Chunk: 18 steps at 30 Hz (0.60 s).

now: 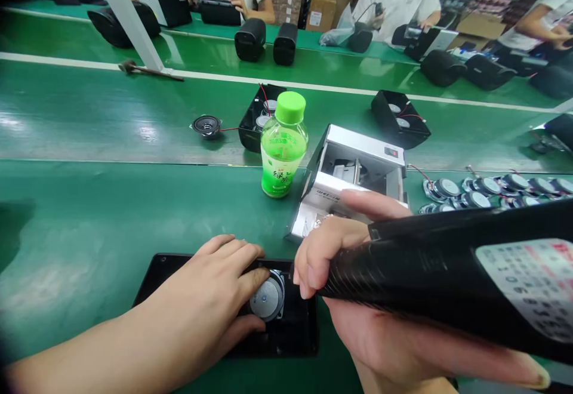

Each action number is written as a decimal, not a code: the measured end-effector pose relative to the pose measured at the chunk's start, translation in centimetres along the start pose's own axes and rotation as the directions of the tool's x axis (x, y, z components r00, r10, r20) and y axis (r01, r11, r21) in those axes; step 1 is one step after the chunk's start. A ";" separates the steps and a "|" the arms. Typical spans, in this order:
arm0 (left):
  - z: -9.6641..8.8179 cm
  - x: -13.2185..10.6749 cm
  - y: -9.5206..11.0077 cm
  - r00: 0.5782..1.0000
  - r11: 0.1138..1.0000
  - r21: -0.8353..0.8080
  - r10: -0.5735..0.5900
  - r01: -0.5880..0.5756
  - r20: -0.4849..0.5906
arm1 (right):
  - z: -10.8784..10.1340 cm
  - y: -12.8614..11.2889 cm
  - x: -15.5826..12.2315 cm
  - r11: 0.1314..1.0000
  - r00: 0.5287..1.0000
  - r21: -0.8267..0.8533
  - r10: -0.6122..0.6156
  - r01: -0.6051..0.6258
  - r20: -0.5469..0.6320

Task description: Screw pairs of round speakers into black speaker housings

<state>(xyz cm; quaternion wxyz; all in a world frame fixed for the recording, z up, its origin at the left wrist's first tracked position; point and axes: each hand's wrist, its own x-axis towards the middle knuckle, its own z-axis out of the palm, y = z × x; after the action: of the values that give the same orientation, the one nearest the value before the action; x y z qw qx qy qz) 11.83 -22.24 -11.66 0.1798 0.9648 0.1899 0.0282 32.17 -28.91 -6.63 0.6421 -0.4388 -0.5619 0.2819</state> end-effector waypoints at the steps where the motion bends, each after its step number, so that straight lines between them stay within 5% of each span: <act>1: 0.0 0.0 0.0 1.000 1.000 0.003 0.001 -0.001 0.000 | -0.2 0.2 -0.2 0.994 0.999 0.105 0.038 -0.034 -0.028; 18: -0.5 0.3 0.0 0.999 1.000 -0.010 0.001 0.000 0.040 | 0.9 1.0 -0.9 0.984 0.991 0.171 0.078 -0.059 -0.106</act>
<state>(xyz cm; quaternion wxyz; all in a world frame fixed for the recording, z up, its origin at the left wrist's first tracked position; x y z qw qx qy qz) 12.03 -21.95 -11.24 0.1886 0.9643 0.1859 0.0100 31.20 -28.97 -7.97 0.6972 -0.4175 -0.4838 0.3248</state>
